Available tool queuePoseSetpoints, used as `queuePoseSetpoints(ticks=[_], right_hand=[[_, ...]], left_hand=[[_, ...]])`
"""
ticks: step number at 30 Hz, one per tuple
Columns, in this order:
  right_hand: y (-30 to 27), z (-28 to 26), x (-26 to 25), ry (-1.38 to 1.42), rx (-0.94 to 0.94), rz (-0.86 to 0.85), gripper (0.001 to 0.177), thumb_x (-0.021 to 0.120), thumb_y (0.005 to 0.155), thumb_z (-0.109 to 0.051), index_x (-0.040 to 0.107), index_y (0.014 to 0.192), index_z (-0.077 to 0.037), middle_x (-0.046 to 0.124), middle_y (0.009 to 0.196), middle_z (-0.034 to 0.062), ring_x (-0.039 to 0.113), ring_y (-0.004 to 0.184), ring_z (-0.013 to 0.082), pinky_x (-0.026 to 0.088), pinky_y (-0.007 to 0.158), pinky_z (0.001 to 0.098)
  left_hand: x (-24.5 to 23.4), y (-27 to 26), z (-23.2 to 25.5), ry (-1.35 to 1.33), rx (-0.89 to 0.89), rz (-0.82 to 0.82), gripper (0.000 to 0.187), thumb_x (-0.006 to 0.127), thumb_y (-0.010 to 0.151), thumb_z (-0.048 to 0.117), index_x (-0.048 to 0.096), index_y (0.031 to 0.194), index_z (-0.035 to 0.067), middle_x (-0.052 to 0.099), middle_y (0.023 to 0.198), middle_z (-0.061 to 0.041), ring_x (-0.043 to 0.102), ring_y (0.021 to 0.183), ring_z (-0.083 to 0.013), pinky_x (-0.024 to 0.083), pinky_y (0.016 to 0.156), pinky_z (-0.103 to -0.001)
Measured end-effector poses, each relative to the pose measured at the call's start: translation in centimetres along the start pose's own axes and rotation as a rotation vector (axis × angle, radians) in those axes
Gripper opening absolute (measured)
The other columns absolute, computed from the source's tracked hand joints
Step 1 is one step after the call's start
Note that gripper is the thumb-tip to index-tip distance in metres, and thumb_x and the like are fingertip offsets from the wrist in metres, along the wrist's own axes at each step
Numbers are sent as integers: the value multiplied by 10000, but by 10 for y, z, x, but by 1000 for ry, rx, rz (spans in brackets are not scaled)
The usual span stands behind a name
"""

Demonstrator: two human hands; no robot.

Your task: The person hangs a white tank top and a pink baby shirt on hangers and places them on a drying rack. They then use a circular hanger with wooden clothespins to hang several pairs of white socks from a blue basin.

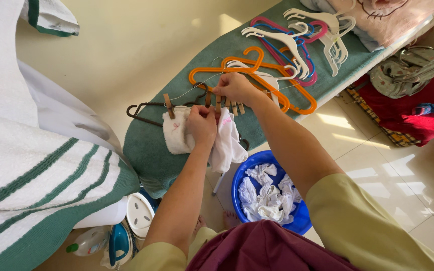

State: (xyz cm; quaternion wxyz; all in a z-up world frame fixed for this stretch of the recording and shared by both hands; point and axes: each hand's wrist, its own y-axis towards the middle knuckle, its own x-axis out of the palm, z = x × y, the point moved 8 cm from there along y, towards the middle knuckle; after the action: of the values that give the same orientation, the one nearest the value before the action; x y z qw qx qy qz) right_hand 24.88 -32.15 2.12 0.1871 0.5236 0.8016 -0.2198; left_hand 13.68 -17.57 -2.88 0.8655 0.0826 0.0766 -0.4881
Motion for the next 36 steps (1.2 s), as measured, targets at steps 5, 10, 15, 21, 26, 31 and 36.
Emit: queuePoseSetpoints(ticks=[5, 10, 15, 21, 26, 31, 36], right_hand=[[0, 4, 10, -180, -25, -137, 366, 751, 904, -350, 686, 1156, -92, 752, 874, 91, 723, 767, 186, 557, 705, 334], [-5, 8, 12, -317, -91, -222, 668, 831, 757, -302, 572, 1343, -112, 759, 984, 74, 729, 919, 222, 562, 799, 353], [-11, 16, 2, -487, -182, -160, 677, 851, 691, -186, 614, 1321, -109, 742, 1040, 114, 701, 1011, 285, 551, 851, 389], [-16, 28, -5, -501, -114, -131, 511, 769, 766, -146, 651, 1262, -112, 744, 1024, 134, 701, 1019, 315, 547, 862, 416], [-29, 19, -9, -500, -123, -50, 546, 635, 765, -65, 637, 1308, -110, 749, 1008, 157, 700, 1036, 330, 545, 900, 425], [-60, -14, -15, -511, -388, 229, 604, 681, 700, -54, 648, 1303, -81, 630, 1214, 203, 544, 1112, 418, 473, 962, 467], [-95, -26, -25, -462, -487, 390, 472, 670, 775, -45, 689, 1244, -85, 636, 1235, 160, 540, 1151, 379, 463, 1025, 458]], left_hand=[[-5, -8, 27, 39, 196, -27, 188, 735, 927, 165, 599, 925, 35, 685, 842, -104, 690, 720, -223, 554, 670, -347], [13, -34, 64, 304, 486, -133, 160, 696, 951, 184, 669, 1056, 67, 694, 1087, -128, 628, 1054, -337, 506, 931, -452], [30, -59, 67, 512, 588, -286, 506, 790, 706, 223, 662, 1159, 35, 463, 1376, -222, 363, 1314, -471, 318, 1050, -606], [34, -41, 45, 843, 532, -350, 337, 736, 783, 65, 704, 1116, 107, 434, 1507, -133, 285, 1461, -433, 271, 1129, -635], [13, -21, 35, 932, 494, -295, 323, 713, 838, 56, 704, 1158, 103, 437, 1537, -145, 299, 1485, -420, 268, 1179, -620], [21, -48, 44, 787, 603, -334, 485, 771, 763, 163, 668, 1226, 59, 434, 1490, -215, 315, 1433, -442, 263, 1151, -608], [26, -66, 62, 680, 664, -349, 485, 749, 825, 158, 626, 1283, 59, 465, 1488, -202, 358, 1444, -423, 263, 1161, -608]])
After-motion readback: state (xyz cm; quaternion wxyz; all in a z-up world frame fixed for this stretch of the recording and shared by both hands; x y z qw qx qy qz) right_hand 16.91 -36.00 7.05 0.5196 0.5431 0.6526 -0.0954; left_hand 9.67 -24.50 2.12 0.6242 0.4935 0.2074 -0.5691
